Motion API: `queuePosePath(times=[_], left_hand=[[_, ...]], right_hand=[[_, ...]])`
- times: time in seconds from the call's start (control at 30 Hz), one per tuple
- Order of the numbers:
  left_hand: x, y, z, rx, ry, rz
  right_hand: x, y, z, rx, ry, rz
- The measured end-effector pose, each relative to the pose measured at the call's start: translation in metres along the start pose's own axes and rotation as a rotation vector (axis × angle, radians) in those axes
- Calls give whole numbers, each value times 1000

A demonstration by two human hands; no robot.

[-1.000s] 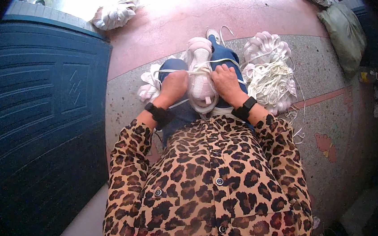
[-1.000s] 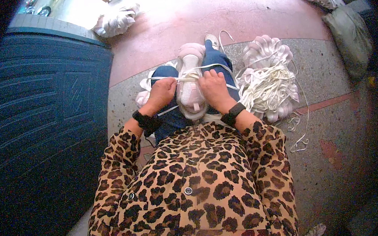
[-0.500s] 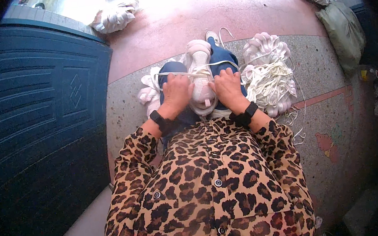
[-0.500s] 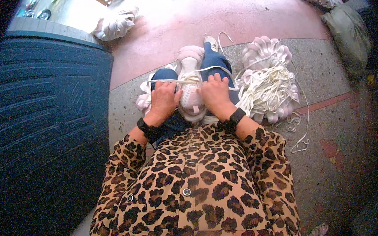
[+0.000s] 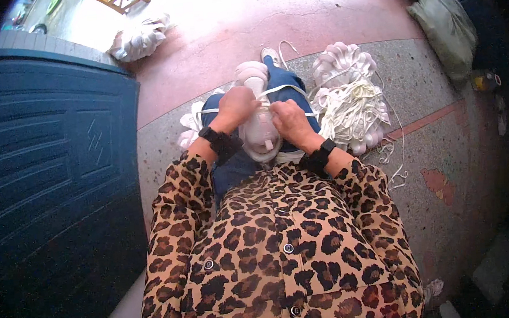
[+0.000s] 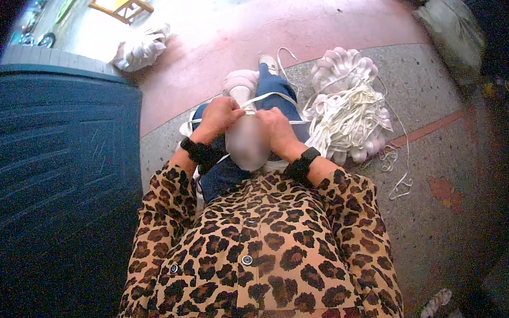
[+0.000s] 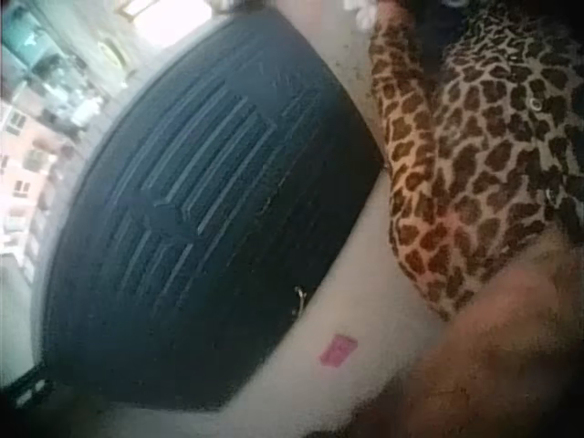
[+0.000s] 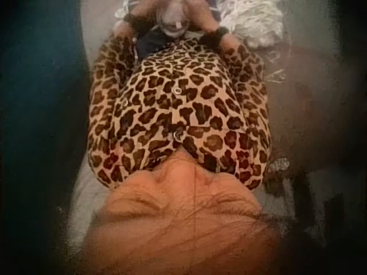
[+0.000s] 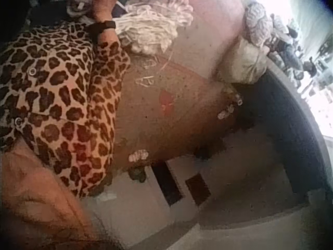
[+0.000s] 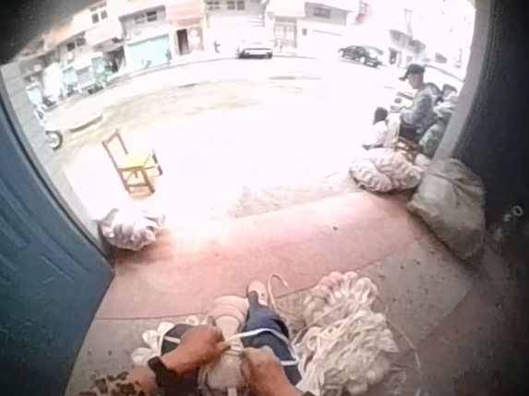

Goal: Lacing a pair of white sneakers while sitting down.

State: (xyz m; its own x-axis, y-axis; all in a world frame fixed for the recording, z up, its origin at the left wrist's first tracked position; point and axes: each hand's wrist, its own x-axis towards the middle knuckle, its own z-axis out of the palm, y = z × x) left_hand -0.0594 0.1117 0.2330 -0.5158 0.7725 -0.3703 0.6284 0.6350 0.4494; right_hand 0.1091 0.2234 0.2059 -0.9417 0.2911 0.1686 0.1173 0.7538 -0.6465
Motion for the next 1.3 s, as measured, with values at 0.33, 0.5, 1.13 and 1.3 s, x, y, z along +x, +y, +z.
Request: queuePosePath(times=[0.33,0.5,1.13,1.3], left_hand=[[0,-9,17,-112,327,339],[23,-11,0,-591,-22,108],[-35,-53,3,-89,156,242],[-36,-48,-6,-521,68,67]], right_hand=[[19,-2,-15,-479,-77,-393],[38,-36,-74,-90,374,-378],[33,-8,-33,459,-294,181],[22,-43,20,-105,-132,93]])
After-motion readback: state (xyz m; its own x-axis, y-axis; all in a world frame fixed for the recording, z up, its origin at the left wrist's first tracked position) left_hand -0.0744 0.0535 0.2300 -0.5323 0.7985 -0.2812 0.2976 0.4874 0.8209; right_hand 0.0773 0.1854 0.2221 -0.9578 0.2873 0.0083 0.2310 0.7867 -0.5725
